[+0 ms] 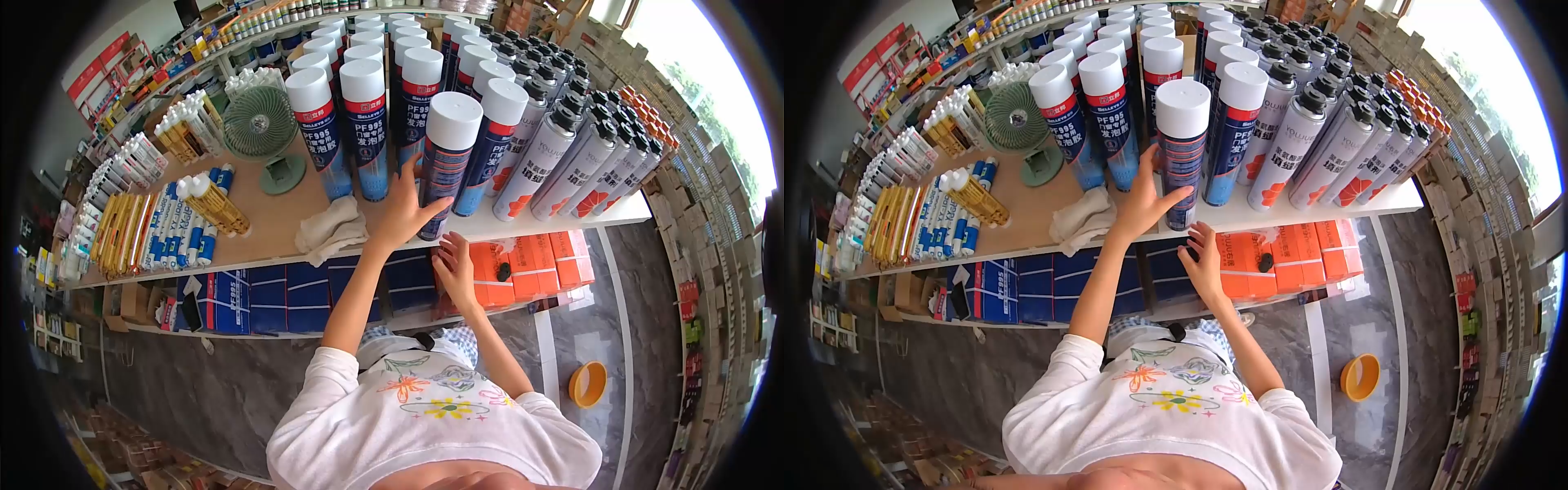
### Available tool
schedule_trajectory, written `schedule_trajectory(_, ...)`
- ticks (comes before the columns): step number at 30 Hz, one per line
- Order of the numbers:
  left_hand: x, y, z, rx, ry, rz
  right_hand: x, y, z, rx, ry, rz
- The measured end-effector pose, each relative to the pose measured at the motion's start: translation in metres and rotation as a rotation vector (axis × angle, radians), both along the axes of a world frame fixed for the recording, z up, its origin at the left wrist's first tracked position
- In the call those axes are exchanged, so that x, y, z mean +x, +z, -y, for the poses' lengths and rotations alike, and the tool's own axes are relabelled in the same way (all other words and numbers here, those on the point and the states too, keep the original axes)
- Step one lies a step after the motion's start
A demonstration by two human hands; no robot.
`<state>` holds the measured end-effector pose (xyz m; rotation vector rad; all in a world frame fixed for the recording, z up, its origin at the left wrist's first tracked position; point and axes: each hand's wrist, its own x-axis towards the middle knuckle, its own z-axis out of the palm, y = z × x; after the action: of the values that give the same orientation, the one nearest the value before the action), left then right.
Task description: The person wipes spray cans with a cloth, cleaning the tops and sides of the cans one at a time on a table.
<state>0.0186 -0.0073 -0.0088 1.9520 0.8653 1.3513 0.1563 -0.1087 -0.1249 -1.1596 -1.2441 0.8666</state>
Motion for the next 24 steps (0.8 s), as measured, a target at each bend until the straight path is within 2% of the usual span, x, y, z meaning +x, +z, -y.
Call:
schedule_trajectory(1,0.004,-0.004,0.002,0.102,0.155,-0.068,0.001,0.002,-0.001,0.005,0.012,0.013)
schedule_trajectory(2,0.009,-0.007,0.004,0.1,0.157,-0.069,0.001,0.006,-0.003,0.012,0.026,0.027)
schedule_trajectory(4,0.019,-0.012,0.004,0.163,0.402,-0.068,0.0,0.011,-0.008,0.021,0.04,0.03)
schedule_trajectory(5,0.019,-0.013,0.004,0.206,0.417,-0.07,-0.002,0.014,-0.01,0.042,0.042,0.055)
schedule_trajectory(9,0.013,-0.017,-0.003,0.18,0.396,-0.108,-0.003,0.021,-0.017,0.08,0.064,0.132)
schedule_trajectory(14,-0.003,-0.042,-0.011,0.143,0.14,-0.058,-0.005,0.021,-0.022,0.078,0.08,0.154)
schedule_trajectory(16,-0.007,-0.046,-0.009,0.155,0.162,-0.125,-0.004,0.019,-0.021,0.075,0.078,0.136)
schedule_trajectory(18,-0.007,-0.037,-0.003,-0.15,-0.058,0.063,-0.004,0.016,-0.023,0.064,0.079,0.127)
schedule_trajectory(22,0.005,-0.033,0.001,-0.091,0.107,0.054,-0.006,0.015,-0.022,0.046,0.074,0.087)
schedule_trajectory(24,0.016,-0.038,-0.001,0.063,0.351,0.008,-0.008,0.017,-0.022,0.047,0.079,0.08)
